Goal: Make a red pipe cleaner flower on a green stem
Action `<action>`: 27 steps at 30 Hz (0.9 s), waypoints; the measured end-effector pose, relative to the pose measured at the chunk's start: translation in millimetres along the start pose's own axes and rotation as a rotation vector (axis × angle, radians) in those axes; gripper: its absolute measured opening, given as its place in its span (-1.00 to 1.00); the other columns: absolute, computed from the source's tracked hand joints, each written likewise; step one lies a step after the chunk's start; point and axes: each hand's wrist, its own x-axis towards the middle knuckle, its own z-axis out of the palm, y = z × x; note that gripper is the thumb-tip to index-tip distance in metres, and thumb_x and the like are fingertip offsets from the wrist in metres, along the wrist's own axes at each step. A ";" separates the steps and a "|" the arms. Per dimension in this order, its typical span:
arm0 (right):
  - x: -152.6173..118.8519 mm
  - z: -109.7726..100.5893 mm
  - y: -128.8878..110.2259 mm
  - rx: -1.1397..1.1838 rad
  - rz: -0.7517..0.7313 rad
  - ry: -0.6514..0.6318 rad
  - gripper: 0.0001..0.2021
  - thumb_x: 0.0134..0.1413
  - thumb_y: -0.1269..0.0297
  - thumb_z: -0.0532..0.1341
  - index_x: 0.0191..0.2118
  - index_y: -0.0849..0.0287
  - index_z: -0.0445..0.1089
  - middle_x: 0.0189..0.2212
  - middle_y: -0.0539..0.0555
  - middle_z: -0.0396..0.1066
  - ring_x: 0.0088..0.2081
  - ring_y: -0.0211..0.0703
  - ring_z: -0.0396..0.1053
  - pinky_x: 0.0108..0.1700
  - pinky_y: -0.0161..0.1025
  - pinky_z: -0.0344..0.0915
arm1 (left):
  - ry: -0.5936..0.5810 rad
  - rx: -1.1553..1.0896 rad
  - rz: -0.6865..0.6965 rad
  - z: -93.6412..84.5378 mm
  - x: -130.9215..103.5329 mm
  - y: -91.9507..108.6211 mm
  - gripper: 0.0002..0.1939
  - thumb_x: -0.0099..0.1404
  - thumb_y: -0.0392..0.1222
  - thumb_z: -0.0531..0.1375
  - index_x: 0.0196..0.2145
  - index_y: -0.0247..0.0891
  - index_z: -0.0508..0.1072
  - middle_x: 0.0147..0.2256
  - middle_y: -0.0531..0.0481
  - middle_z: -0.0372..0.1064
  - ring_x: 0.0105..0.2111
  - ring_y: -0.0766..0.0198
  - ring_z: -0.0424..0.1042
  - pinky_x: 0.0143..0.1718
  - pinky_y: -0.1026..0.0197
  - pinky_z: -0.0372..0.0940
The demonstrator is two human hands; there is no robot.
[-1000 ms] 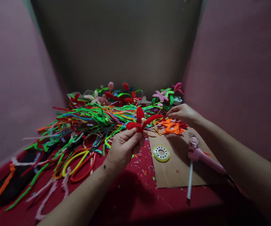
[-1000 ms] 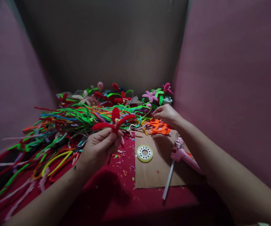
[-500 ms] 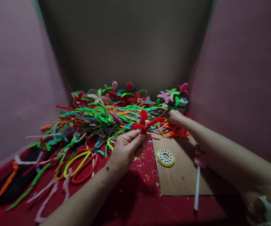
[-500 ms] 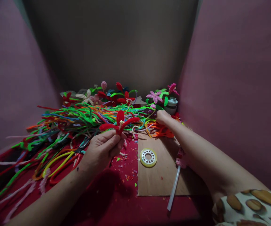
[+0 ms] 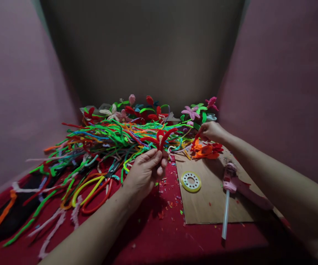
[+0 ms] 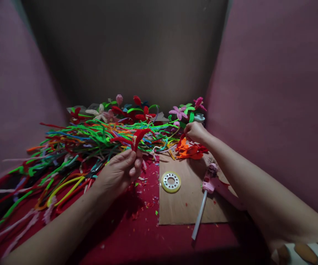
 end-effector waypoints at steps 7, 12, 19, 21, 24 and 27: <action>-32.0 -12.5 -13.7 0.501 -0.060 0.078 -0.79 -0.29 0.25 0.34 -0.55 0.18 0.30 -0.66 -0.01 0.33 -0.60 -0.28 0.30 -0.48 -0.27 0.30 | -0.018 -0.083 -0.004 -6.2 3.8 -5.7 -0.85 0.07 -0.22 0.29 -0.40 -0.35 0.45 -0.53 0.03 0.34 -0.61 0.50 0.26 -0.59 0.43 0.15; -75.4 -7.5 -28.8 0.963 -0.020 -0.047 -0.79 -0.39 0.45 0.37 -0.51 0.18 0.35 -0.64 -0.07 0.33 -0.62 -0.34 0.27 -0.52 -0.32 0.22 | -0.015 -0.096 0.052 -2.1 2.3 -6.4 -0.91 0.10 -0.26 0.25 -0.42 -0.35 0.47 -0.38 -0.05 0.41 -0.39 0.30 0.39 -0.50 0.32 0.26; -116.1 20.5 -47.5 1.197 0.074 -0.347 -0.84 -0.28 0.51 0.28 -0.45 0.20 0.39 -0.59 -0.06 0.35 -0.58 -0.34 0.28 -0.48 -0.32 0.18 | -0.294 -0.070 -0.103 4.1 -6.9 -8.6 -0.86 0.15 -0.20 0.23 -0.39 -0.35 0.45 -0.33 -0.10 0.44 -0.34 0.23 0.43 -0.40 0.24 0.30; -117.8 26.5 -47.9 1.235 0.109 -0.375 -0.84 -0.30 0.53 0.27 -0.46 0.21 0.41 -0.60 -0.06 0.35 -0.57 -0.35 0.28 -0.49 -0.34 0.15 | -0.343 -0.054 -0.153 6.1 -9.8 -8.8 -0.82 0.16 -0.15 0.21 -0.40 -0.36 0.43 -0.36 -0.13 0.45 -0.37 0.20 0.45 -0.41 0.24 0.30; -118.9 32.1 -49.6 1.262 0.138 -0.396 -0.83 -0.33 0.55 0.27 -0.47 0.22 0.42 -0.59 -0.06 0.36 -0.57 -0.35 0.26 -0.49 -0.35 0.13 | -0.362 -0.033 -0.200 9.0 -12.1 -8.8 -0.78 0.14 -0.13 0.23 -0.39 -0.39 0.43 -0.41 -0.17 0.47 -0.42 0.20 0.47 -0.39 0.24 0.30; -121.5 35.3 -52.6 1.271 0.146 -0.377 -0.83 -0.38 0.55 0.27 -0.51 0.23 0.41 -0.62 -0.06 0.35 -0.60 -0.38 0.21 -0.50 -0.34 0.12 | -0.301 -0.038 -0.197 9.0 -11.2 -9.4 -0.82 0.13 -0.19 0.24 -0.43 -0.41 0.41 -0.49 -0.11 0.43 -0.55 0.34 0.41 -0.50 0.34 0.26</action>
